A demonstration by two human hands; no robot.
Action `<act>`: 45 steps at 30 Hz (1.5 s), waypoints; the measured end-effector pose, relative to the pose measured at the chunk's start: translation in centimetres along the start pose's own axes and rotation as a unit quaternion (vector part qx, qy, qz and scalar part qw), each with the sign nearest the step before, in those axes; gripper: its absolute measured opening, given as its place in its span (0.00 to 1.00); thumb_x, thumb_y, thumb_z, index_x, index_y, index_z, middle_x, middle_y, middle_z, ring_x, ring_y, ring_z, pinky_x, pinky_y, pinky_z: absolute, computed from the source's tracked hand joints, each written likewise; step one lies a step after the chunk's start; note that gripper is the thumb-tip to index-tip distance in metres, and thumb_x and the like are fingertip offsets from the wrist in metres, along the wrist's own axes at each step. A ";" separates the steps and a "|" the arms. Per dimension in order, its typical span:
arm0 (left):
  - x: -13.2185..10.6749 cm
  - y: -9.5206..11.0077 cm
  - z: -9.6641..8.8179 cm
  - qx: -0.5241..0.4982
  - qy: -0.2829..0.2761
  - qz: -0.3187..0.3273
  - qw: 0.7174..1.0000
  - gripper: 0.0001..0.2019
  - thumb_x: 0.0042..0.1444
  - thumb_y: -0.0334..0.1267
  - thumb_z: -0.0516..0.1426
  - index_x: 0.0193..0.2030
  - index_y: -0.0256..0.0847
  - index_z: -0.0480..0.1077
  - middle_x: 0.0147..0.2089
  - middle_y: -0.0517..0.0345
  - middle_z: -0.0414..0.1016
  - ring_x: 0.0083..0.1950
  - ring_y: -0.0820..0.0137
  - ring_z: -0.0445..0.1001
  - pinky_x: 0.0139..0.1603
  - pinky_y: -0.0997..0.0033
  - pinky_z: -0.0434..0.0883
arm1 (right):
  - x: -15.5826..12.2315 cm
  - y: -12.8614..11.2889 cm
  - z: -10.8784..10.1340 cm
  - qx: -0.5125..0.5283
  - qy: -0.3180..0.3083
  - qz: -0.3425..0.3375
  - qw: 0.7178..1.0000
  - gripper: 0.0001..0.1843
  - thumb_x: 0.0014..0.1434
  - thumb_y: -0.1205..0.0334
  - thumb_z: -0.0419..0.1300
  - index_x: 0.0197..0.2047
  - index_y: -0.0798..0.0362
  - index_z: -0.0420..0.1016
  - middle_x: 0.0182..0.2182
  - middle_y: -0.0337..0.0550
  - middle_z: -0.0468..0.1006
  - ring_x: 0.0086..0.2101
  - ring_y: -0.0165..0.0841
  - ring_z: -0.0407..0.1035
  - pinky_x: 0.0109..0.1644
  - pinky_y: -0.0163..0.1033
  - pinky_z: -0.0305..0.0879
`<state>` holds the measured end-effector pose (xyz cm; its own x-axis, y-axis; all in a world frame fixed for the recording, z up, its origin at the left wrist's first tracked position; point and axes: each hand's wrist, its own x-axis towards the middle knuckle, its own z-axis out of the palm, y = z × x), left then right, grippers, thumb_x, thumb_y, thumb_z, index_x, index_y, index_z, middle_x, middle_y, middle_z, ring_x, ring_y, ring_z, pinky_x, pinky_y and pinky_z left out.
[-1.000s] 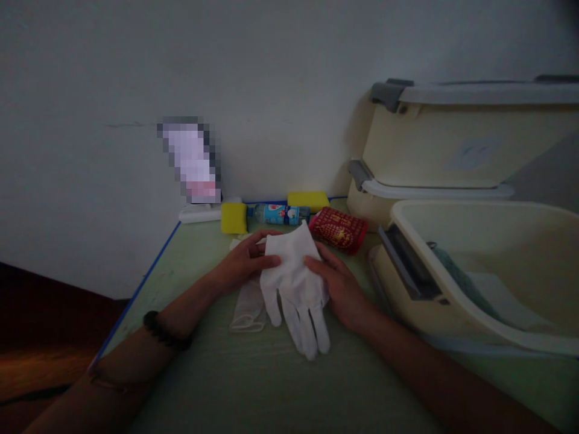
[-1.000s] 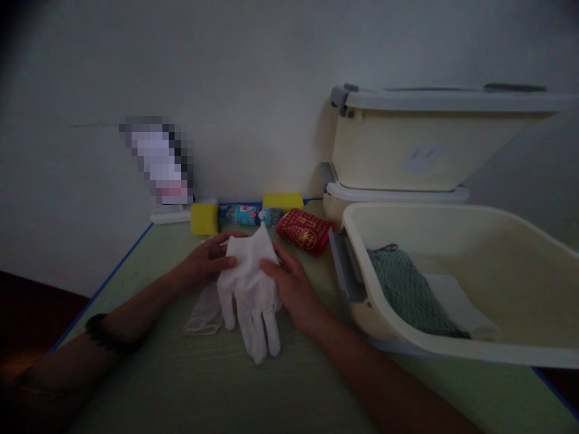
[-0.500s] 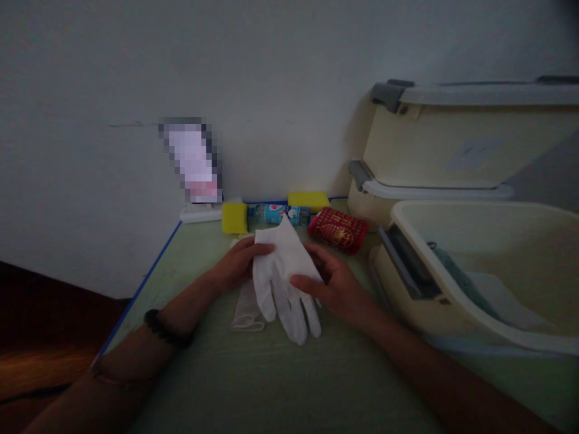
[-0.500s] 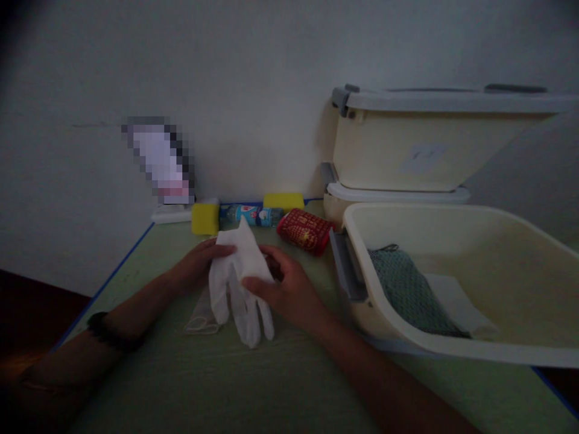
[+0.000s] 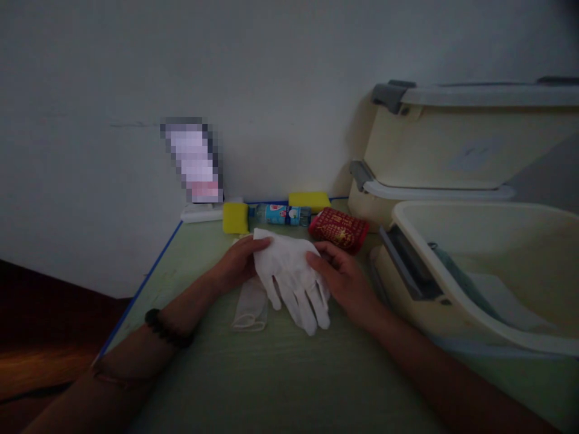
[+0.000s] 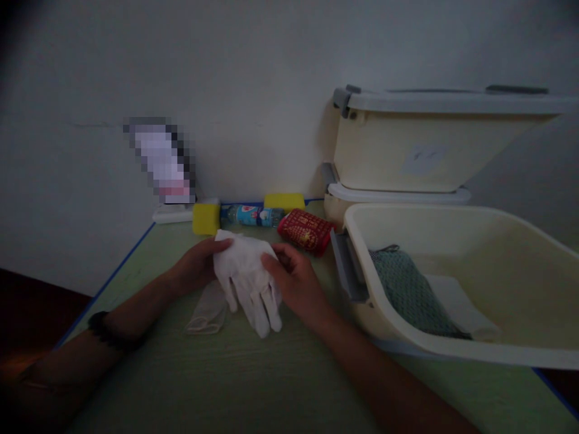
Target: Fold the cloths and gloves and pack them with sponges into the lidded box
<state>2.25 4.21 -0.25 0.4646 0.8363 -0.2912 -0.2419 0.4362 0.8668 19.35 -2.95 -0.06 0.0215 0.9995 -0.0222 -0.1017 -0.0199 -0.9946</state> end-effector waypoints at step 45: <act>-1.3 -0.9 0.2 0.355 -0.142 0.133 0.915 0.12 0.42 0.35 0.61 0.31 0.39 0.61 0.25 0.65 0.64 0.24 0.76 0.63 0.25 0.77 0.62 | -1.9 0.2 0.5 -0.357 -0.071 -0.210 0.907 0.16 0.51 0.49 0.57 0.36 0.52 0.61 0.29 0.39 0.67 0.27 0.28 0.59 0.28 0.34 0.54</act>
<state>2.08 2.69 -0.58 0.6964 0.7176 -0.0031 0.1886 -0.1788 0.9656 18.84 -4.86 -0.14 -0.2251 0.9144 0.3365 0.5566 0.4041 -0.7258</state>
